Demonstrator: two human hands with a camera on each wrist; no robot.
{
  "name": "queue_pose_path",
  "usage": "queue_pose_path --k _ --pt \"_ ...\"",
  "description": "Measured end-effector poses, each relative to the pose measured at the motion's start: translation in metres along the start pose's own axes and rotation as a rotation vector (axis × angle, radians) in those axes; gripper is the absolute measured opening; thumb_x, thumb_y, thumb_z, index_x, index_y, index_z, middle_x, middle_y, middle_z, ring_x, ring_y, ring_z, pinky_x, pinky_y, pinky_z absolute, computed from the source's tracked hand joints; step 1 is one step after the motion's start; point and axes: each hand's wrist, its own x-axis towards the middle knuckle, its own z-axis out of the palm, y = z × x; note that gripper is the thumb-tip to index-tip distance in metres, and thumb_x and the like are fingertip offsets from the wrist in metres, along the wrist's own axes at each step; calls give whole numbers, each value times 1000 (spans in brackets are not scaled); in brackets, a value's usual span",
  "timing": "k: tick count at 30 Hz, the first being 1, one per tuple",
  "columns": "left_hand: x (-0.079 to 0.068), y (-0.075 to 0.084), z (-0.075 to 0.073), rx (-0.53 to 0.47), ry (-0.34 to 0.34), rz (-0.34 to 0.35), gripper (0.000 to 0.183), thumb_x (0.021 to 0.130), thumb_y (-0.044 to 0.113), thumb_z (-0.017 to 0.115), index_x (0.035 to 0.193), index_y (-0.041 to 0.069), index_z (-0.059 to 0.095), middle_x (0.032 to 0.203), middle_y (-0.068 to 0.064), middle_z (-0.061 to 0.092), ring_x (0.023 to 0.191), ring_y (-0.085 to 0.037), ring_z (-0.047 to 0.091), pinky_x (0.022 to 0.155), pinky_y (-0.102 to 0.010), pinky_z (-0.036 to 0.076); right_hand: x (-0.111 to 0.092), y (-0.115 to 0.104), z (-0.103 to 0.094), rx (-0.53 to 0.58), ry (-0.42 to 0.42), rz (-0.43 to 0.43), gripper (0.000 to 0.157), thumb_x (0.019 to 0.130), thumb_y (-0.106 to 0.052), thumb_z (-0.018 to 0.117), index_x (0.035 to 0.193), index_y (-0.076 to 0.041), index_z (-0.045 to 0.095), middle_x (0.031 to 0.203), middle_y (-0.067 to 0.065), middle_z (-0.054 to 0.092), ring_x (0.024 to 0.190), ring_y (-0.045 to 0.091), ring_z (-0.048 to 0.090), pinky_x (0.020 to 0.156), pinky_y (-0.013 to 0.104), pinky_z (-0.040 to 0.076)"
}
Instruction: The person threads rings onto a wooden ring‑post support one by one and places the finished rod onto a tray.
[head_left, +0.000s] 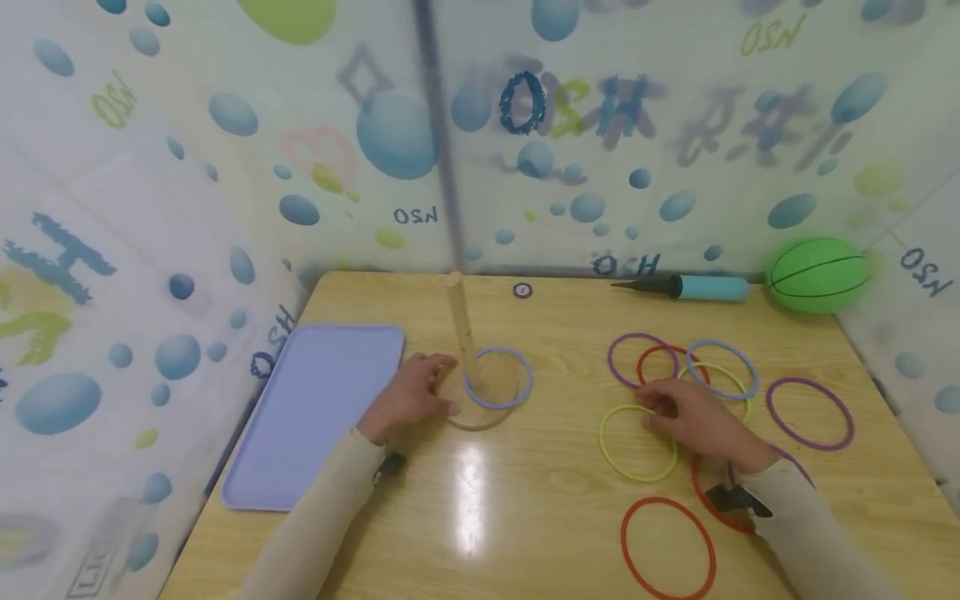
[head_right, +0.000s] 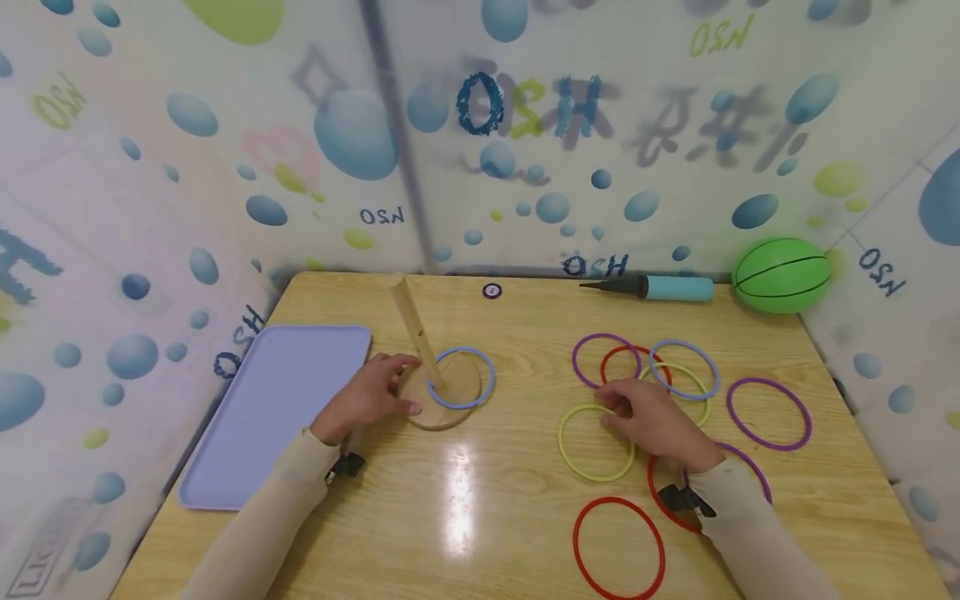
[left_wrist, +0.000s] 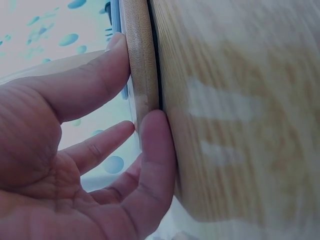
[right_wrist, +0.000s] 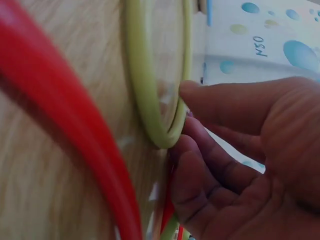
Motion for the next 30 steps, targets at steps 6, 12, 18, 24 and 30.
queue_pose_path --k 6,12,18,24,30 --pt "0 1 1 23 -7 5 77 81 24 93 150 16 59 127 -17 58 105 -26 59 90 -42 53 5 -2 5 -119 4 -12 20 90 -5 81 109 -9 77 87 -9 67 80 3 57 71 26 50" --pt "-2 3 0 32 -6 11 77 81 24 94 149 15 59 128 -18 58 104 -27 58 90 -43 53 7 -4 2 -100 -33 -33 15 93 -5 78 106 -11 78 88 -11 68 80 0 56 71 25 50" --pt "-1 3 -1 37 1 8 78 81 24 93 150 17 58 127 -17 58 105 -26 58 91 -44 53 14 -10 -8 -1 -54 -77 13 98 -5 72 110 -11 74 93 -6 69 85 3 57 75 26 52" --pt "0 2 1 28 -11 20 77 82 24 92 151 16 57 125 -17 57 105 -27 56 91 -44 53 23 -19 -16 174 -86 -15 14 102 -5 67 115 -5 70 103 7 70 87 8 65 76 26 57" --pt "-3 3 0 22 -13 16 76 84 21 90 152 16 55 124 -17 55 106 -27 55 91 -45 52 30 -36 -23 478 -115 74 27 105 -9 66 124 9 60 106 30 64 74 22 73 68 38 64"
